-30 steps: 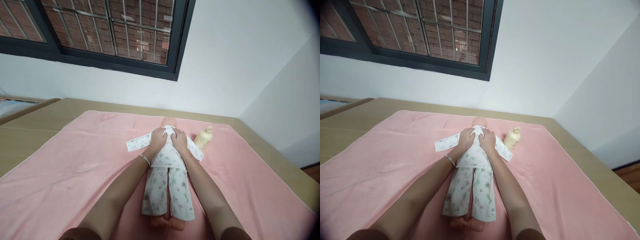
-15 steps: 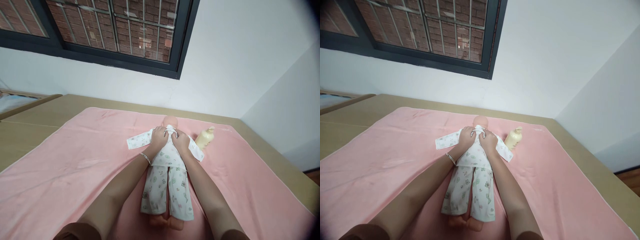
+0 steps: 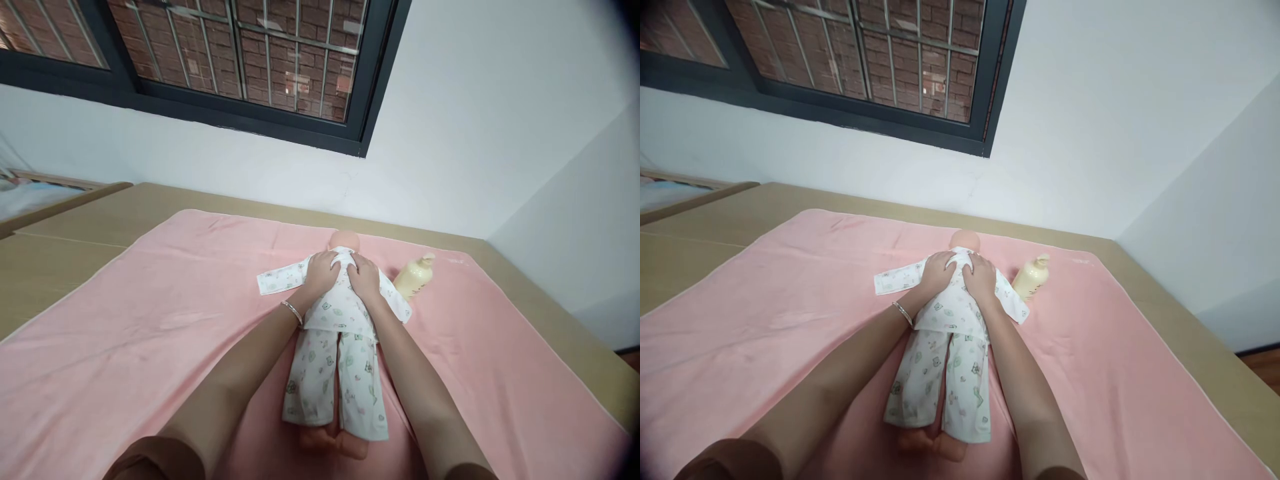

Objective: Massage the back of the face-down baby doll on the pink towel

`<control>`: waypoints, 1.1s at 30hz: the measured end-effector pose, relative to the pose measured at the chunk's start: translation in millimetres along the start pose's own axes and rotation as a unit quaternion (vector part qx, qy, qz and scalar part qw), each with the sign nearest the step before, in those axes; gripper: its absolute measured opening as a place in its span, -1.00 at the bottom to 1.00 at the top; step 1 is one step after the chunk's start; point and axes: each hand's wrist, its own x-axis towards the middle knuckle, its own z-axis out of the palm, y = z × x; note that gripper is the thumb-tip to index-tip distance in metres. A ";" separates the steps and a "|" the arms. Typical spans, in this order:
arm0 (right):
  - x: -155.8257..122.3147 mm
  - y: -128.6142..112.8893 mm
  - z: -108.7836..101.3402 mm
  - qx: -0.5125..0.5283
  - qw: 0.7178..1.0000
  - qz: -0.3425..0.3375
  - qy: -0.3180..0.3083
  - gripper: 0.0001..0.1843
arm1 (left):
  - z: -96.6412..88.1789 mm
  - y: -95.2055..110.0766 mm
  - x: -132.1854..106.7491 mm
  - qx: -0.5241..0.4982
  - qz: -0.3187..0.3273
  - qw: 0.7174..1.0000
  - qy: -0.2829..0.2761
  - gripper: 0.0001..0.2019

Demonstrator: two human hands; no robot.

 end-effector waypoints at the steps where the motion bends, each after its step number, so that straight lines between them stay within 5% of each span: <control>1: -0.2 -0.3 -0.1 0.002 1.000 -0.001 0.002 -0.55 | 0.0 0.2 0.2 0.000 -0.002 1.000 -0.001 -0.67; 10: -6.0 -5.5 -0.5 -0.002 0.999 0.007 0.047 -0.59 | 0.4 0.1 1.7 -0.003 -0.010 1.000 -0.008 -0.66; 22: -0.2 -0.2 -1.4 -0.001 1.000 -0.021 0.004 -0.53 | 2.5 -2.2 1.7 0.011 0.006 1.000 -0.005 -0.68; 33: -11.6 -10.5 -1.6 -0.018 0.996 0.008 0.088 -0.63 | -1.0 3.7 -5.5 0.033 -0.001 0.998 0.061 -0.87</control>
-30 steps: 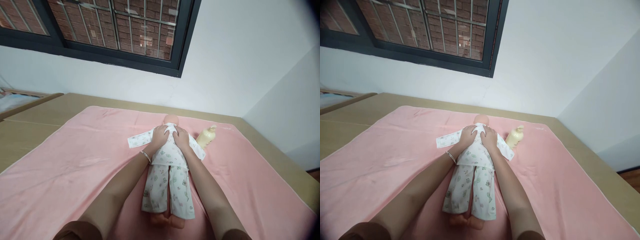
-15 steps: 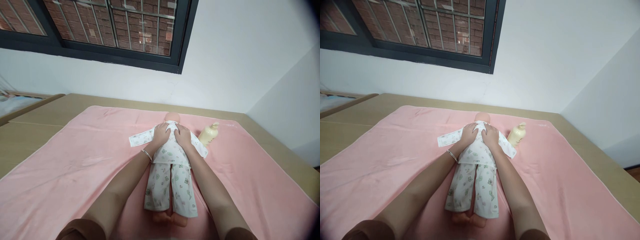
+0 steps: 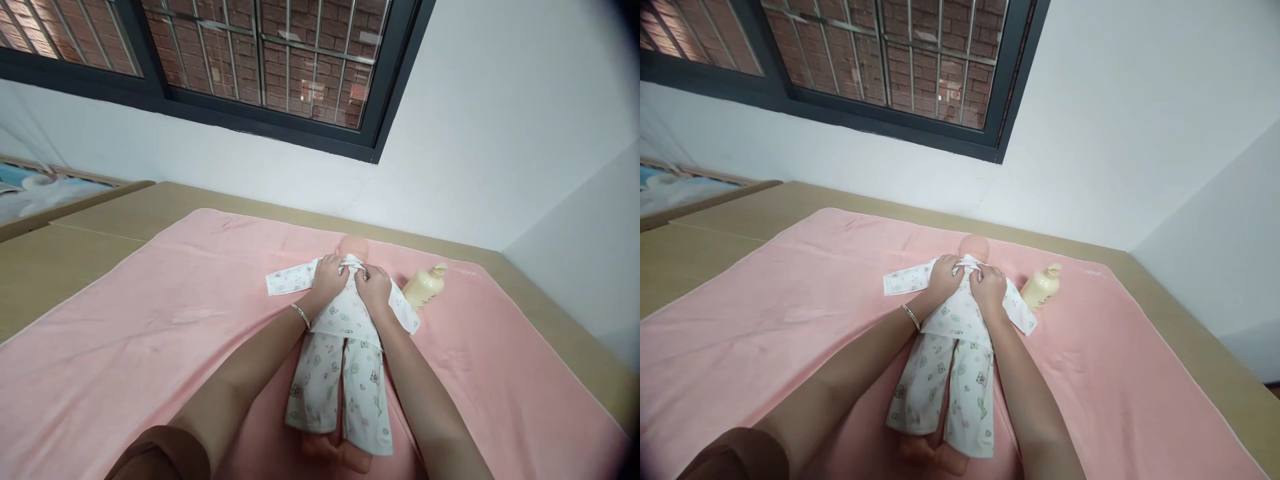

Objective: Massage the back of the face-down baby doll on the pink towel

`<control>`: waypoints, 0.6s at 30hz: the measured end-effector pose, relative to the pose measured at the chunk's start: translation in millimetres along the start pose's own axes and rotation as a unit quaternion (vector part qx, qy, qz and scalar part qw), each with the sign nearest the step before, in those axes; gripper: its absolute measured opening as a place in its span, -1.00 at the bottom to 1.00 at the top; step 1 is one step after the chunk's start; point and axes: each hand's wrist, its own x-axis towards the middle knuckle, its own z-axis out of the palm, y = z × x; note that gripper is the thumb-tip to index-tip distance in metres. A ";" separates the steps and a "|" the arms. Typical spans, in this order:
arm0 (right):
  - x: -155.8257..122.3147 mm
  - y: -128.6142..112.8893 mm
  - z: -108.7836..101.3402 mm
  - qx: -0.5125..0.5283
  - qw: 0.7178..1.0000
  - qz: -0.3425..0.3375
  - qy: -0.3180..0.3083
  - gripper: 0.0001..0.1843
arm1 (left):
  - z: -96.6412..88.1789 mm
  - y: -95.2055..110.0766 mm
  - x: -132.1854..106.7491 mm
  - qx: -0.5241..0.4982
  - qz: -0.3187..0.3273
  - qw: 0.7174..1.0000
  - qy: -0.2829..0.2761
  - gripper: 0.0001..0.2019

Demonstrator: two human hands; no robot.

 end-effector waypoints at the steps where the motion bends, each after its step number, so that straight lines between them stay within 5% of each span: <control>1: 1.1 0.3 0.2 0.003 1.000 0.002 -0.006 -0.62 | 0.3 -0.1 0.2 -0.001 -0.006 1.000 -0.004 -0.86; 8: 12.2 6.8 1.1 0.014 0.997 -0.026 -0.076 -0.55 | 0.5 -2.6 5.6 -0.029 -0.001 0.998 -0.057 -0.71; 14: 6.9 4.1 -0.6 0.031 0.996 -0.060 -0.051 -0.62 | 1.9 -4.0 5.6 -0.056 0.015 0.997 -0.047 -0.75; 18: 0.7 -2.6 -3.5 -0.017 1.000 0.004 -0.019 -0.65 | 3.1 -3.2 3.1 -0.030 0.001 0.999 -0.013 -0.81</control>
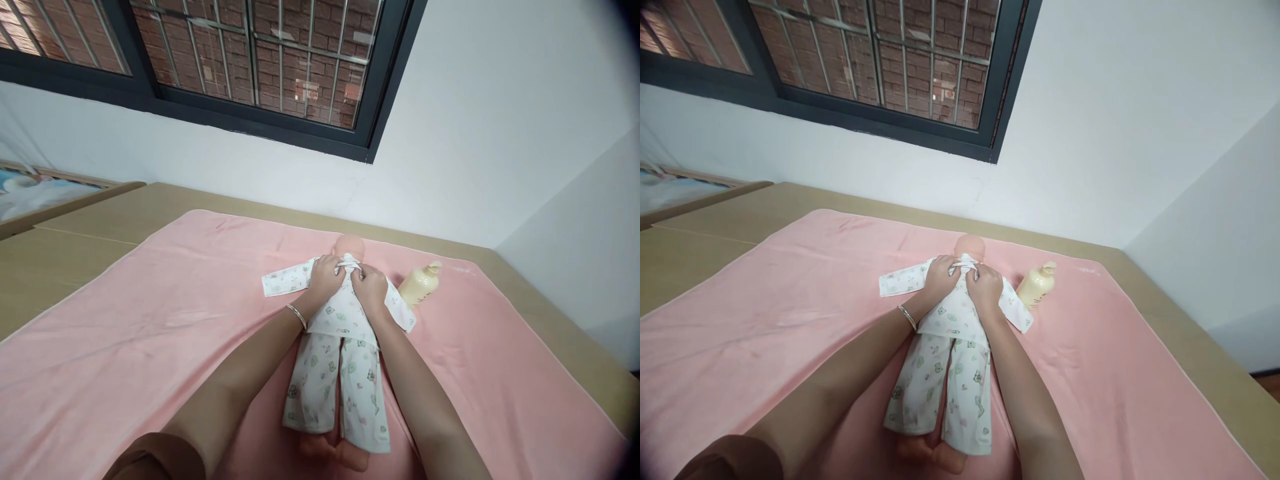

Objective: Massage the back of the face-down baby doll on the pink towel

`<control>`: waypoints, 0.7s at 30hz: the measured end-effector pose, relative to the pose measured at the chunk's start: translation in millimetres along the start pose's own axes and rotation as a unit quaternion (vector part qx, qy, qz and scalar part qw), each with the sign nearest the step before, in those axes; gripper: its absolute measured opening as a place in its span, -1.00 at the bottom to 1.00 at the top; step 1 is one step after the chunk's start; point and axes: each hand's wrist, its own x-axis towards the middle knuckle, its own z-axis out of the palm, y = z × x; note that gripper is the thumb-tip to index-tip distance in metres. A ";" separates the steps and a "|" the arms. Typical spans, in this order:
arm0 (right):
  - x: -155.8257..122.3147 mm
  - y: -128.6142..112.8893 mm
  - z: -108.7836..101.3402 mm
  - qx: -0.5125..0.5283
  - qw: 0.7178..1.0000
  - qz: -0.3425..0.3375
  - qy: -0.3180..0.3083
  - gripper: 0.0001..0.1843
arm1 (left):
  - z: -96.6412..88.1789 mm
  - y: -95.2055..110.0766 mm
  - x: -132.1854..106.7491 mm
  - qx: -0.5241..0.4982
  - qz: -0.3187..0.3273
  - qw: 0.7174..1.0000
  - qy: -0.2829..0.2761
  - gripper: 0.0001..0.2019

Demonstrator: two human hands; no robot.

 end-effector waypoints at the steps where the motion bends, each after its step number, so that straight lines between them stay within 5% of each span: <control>1: -0.1 -0.7 -0.4 -0.011 1.000 0.013 -0.001 -0.65 | 0.4 0.0 -0.1 0.001 -0.006 1.000 0.001 -0.80; 9: 12.2 9.1 4.2 0.017 0.997 -0.038 -0.065 -0.53 | 2.6 -3.2 4.5 -0.008 -0.006 0.999 -0.037 -0.68; 14: 6.3 6.2 1.7 0.048 0.997 -0.052 -0.027 -0.60 | -0.5 -0.4 2.7 -0.015 0.011 1.000 -0.017 -0.77; 21: -4.7 -3.2 -0.4 -0.018 0.999 0.023 0.036 -0.66 | -2.1 1.4 -3.9 0.028 0.017 0.999 0.026 -0.88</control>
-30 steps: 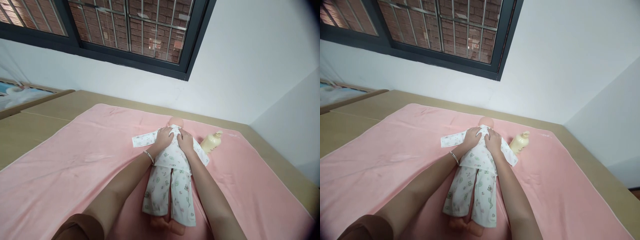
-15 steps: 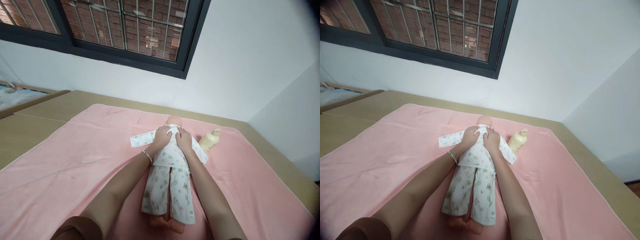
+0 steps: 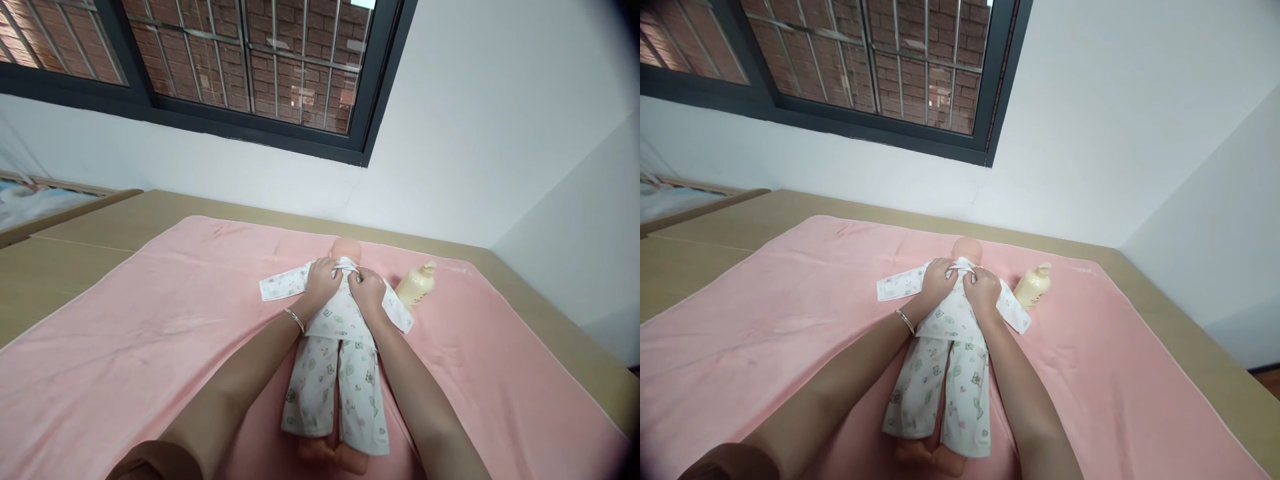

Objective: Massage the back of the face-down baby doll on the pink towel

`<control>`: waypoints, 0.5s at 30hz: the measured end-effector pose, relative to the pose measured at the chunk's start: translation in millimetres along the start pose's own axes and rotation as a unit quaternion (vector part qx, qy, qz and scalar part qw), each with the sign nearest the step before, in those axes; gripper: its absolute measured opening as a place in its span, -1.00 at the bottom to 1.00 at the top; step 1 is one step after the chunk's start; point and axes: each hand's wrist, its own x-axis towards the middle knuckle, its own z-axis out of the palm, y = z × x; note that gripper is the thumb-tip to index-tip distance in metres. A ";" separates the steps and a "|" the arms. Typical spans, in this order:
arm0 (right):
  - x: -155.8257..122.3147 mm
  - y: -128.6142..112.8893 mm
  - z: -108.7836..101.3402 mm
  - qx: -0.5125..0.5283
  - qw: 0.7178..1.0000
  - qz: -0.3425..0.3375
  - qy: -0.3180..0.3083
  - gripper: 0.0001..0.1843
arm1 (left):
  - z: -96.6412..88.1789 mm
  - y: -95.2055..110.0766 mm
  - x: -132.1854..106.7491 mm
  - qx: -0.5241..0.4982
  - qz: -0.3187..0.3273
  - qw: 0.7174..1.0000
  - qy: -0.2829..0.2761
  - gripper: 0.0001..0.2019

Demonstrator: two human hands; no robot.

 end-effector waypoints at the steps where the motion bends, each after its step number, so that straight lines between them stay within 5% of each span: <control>1: -0.6 -0.9 -0.4 -0.007 1.000 0.014 0.002 -0.66 | 0.2 0.1 -0.7 0.007 -0.006 1.000 0.005 -0.88; 5: 0.2 -1.5 -1.8 -0.005 0.999 0.034 -0.007 -0.66 | 0.9 0.9 -0.7 0.016 -0.037 0.999 0.005 -0.86; 15: 14.0 10.0 6.5 0.033 0.995 -0.047 -0.079 -0.59 | 1.1 -2.2 7.5 -0.011 -0.047 0.995 -0.085 -0.70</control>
